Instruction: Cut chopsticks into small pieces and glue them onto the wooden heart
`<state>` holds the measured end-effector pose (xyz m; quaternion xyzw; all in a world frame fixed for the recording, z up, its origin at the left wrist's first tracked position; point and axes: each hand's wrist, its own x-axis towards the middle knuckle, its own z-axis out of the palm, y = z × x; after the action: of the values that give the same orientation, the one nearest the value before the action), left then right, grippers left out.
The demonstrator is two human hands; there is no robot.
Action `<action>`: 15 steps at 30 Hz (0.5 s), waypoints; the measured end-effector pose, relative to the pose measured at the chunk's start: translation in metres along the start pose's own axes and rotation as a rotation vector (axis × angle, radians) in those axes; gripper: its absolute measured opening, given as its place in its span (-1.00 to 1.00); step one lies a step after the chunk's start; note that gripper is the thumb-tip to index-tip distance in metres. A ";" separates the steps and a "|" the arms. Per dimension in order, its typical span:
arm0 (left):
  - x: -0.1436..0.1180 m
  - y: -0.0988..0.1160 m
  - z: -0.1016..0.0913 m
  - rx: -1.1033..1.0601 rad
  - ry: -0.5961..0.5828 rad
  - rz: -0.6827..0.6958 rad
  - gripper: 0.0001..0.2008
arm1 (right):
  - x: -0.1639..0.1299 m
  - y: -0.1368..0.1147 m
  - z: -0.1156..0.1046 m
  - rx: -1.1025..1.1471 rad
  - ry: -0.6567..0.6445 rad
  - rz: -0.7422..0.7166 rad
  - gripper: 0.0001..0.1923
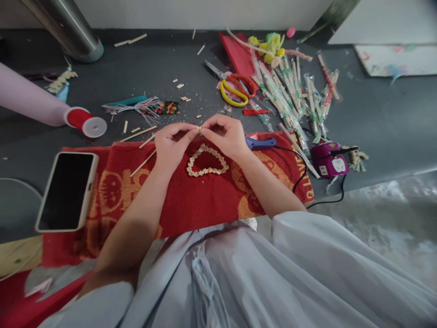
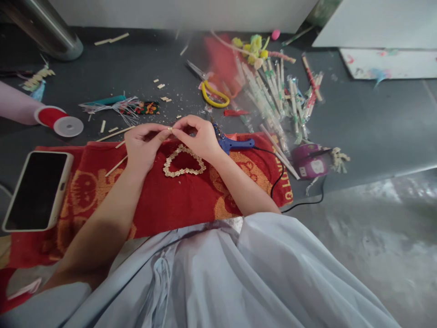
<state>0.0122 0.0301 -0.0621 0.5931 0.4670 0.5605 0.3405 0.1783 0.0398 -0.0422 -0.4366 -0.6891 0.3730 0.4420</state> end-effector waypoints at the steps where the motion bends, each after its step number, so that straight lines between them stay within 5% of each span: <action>1: 0.000 -0.001 0.000 0.014 -0.001 0.014 -0.83 | 0.000 0.000 0.000 -0.030 0.006 -0.023 -0.84; 8: -0.001 -0.001 -0.001 0.069 0.009 0.115 -0.80 | -0.001 0.003 -0.002 -0.134 0.012 -0.156 -0.84; 15: -0.002 0.002 -0.001 0.085 0.000 0.055 -0.76 | -0.001 0.001 -0.004 -0.124 -0.009 -0.139 -0.76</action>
<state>0.0115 0.0277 -0.0604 0.6196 0.4739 0.5493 0.2996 0.1820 0.0397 -0.0421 -0.4127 -0.7414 0.3001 0.4359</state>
